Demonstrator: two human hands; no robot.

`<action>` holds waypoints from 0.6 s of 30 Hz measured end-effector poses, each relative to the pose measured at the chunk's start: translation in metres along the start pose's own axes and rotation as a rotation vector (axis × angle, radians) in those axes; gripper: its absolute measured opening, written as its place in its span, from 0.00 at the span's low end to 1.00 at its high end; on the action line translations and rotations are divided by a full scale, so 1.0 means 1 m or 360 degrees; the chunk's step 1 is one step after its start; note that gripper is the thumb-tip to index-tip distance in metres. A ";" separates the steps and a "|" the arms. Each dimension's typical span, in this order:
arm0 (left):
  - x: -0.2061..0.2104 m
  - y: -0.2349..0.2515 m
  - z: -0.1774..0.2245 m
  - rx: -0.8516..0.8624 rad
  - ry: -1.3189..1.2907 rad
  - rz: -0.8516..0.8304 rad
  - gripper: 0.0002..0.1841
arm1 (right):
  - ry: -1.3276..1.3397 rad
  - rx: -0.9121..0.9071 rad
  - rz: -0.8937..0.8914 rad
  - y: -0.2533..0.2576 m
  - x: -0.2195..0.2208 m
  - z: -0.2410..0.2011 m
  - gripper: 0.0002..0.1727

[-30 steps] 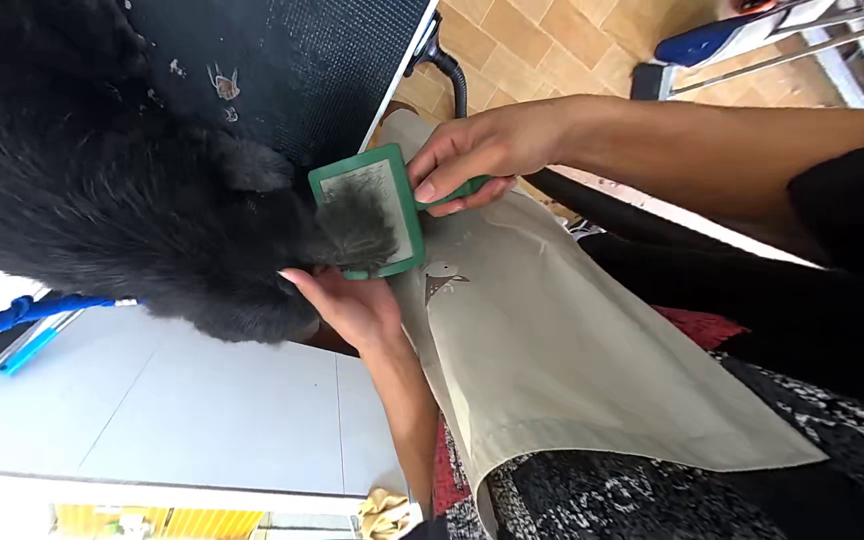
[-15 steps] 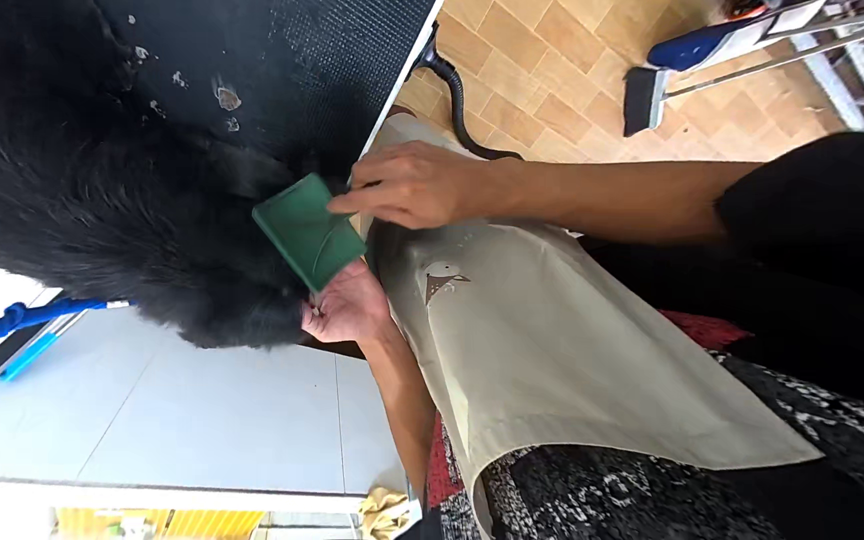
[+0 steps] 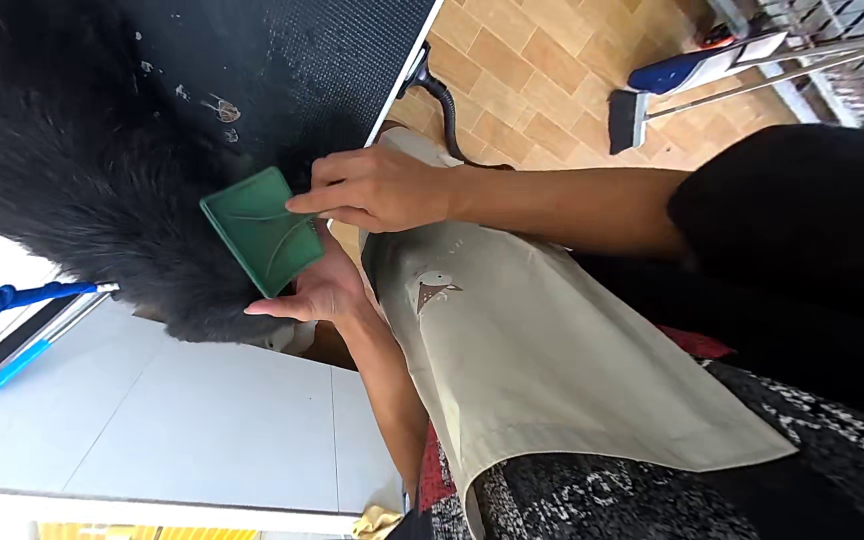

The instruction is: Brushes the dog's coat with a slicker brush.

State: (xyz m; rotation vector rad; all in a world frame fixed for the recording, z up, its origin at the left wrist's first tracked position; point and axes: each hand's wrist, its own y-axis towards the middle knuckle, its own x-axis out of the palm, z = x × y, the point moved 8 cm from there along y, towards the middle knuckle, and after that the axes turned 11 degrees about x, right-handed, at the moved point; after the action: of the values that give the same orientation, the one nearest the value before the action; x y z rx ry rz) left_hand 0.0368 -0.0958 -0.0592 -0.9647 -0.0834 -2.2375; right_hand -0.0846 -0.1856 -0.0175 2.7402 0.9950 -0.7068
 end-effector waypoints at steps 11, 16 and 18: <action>0.000 -0.024 0.000 -0.0155 0.0558 0.0274 0.12 | 0.0754 0.1091 -0.0677 -0.055 -0.001 0.064 0.19; 0.075 -0.062 0.040 -0.0104 0.1283 -0.0479 0.17 | 0.1392 0.1401 -0.1103 -0.024 0.021 0.025 0.20; 0.091 -0.058 0.085 0.0441 0.2144 -0.0681 0.13 | 0.1377 0.1397 -0.1263 -0.016 0.007 0.020 0.19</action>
State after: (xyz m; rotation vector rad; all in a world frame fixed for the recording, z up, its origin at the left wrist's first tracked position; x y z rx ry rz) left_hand 0.0086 -0.0774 0.0740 0.8650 0.0182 -2.6901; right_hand -0.0975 -0.1751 -0.0379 3.3999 2.5541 0.1345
